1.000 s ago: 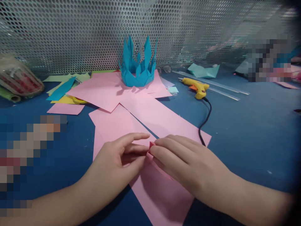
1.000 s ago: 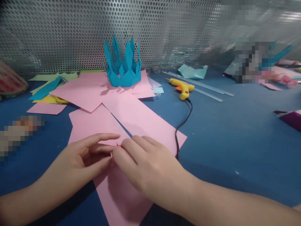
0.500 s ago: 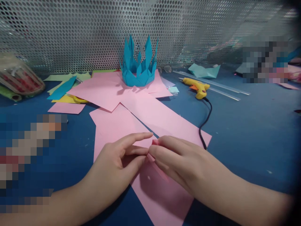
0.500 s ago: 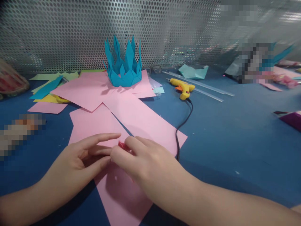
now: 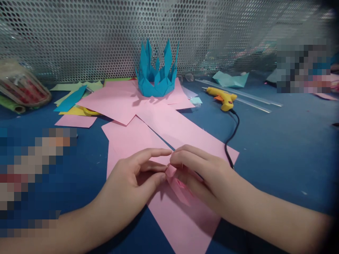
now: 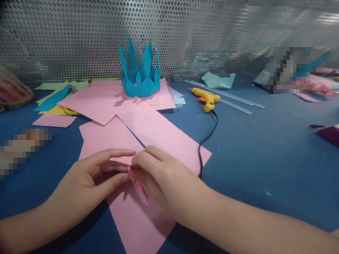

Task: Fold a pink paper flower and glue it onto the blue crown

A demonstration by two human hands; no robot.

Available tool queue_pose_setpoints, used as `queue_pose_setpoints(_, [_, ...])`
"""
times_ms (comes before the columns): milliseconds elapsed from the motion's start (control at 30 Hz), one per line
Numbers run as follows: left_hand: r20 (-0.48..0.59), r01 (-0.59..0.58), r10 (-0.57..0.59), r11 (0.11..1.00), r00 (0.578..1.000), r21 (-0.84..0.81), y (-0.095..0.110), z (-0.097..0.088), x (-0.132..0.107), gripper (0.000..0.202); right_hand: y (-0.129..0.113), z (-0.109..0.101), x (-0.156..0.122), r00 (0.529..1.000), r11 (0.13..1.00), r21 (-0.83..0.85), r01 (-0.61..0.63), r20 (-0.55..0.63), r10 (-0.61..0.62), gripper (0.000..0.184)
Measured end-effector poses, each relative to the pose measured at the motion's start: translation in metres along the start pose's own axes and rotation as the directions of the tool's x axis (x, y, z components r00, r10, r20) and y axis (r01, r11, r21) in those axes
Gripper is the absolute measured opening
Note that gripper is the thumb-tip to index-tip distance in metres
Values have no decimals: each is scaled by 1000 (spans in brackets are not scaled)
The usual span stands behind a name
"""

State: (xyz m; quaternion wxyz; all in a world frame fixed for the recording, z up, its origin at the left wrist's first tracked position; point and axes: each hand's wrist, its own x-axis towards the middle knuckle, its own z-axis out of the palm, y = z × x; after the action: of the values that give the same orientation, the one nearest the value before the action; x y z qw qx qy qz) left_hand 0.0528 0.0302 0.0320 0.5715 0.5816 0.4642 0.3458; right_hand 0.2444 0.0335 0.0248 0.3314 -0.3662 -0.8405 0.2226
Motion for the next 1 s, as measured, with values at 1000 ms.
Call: queue_pose_setpoints(1000, [-53, -16, 8, 990, 999, -139, 7, -1, 5, 26, -6, -7, -5, 957, 837, -511, 197, -87, -278, 17])
